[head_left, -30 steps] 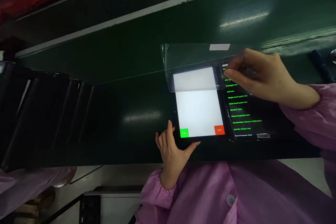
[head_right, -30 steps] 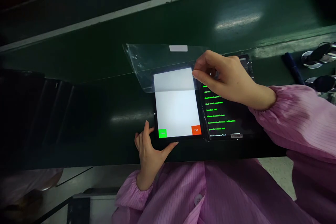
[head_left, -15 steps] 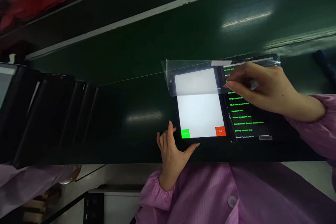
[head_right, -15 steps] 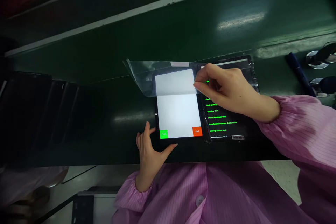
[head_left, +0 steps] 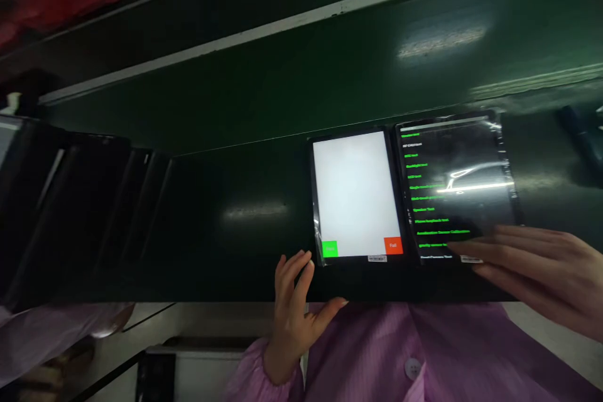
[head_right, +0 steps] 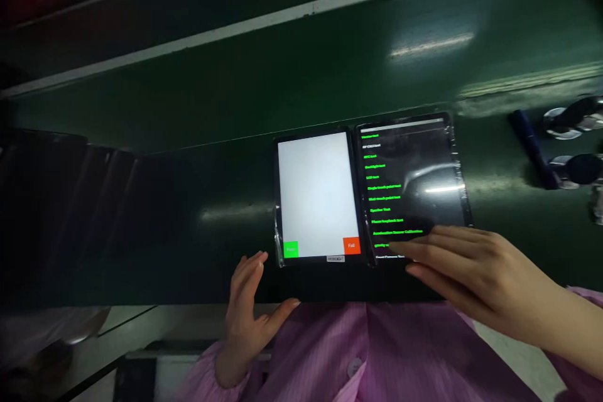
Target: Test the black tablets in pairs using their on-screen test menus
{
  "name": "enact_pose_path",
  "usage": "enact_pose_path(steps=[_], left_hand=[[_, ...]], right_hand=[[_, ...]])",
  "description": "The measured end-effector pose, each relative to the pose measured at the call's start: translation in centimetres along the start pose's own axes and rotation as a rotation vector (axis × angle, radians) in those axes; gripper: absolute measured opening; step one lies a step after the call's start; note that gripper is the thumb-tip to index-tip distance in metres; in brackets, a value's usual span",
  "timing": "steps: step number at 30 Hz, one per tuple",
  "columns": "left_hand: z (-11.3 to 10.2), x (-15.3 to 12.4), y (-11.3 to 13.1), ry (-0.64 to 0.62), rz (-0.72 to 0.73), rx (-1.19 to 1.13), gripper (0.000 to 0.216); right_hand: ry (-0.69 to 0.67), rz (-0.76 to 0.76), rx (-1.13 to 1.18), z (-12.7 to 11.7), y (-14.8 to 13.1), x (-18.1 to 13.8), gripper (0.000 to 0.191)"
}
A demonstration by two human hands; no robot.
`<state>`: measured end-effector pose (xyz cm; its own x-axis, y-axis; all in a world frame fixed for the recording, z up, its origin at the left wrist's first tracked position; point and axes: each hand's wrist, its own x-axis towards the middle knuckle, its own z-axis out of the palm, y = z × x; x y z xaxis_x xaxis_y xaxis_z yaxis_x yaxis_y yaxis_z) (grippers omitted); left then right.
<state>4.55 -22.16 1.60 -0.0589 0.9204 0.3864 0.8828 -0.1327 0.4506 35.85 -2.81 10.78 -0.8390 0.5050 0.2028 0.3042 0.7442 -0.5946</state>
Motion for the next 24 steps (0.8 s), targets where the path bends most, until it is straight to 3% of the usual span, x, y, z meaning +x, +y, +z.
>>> enact_pose_path(steps=[4, 7, 9, 12, 16, 20, 24], left_hand=[[0.1, 0.1, -1.2, -0.063, 0.073, 0.154, 0.05], [0.1, 0.9, -1.8, -0.035, 0.078, 0.115, 0.051], [0.2, 1.6, -1.9, 0.005, 0.046, 0.075, 0.057], [0.5, 2.9, -1.9, -0.024, 0.021, 0.107, 0.053], [1.3, 4.2, -1.8, -0.064, 0.063, 0.148, 0.047], [1.0, 4.5, -1.8, -0.126, 0.061, 0.207, 0.052], [-0.6, 5.9, -1.9, 0.054, 0.05, 0.092, 0.06]], right_hand=[[0.154, 0.055, -0.222, 0.2, 1.3, -2.0, 0.039], [0.169, 0.089, -0.328, 1.5, 1.7, -3.1, 0.026], [0.162, 0.111, -0.41, 2.3, 1.8, -3.6, 0.029], [0.169, 0.136, -0.513, 2.7, 1.8, -3.9, 0.049], [0.28, 0.206, -0.49, 1.8, 2.0, -3.9, 0.074], [0.335, 0.364, -0.429, 0.5, 3.3, -4.0, 0.067], [0.381, 0.449, -0.346, -0.7, 6.7, -3.6, 0.053]])
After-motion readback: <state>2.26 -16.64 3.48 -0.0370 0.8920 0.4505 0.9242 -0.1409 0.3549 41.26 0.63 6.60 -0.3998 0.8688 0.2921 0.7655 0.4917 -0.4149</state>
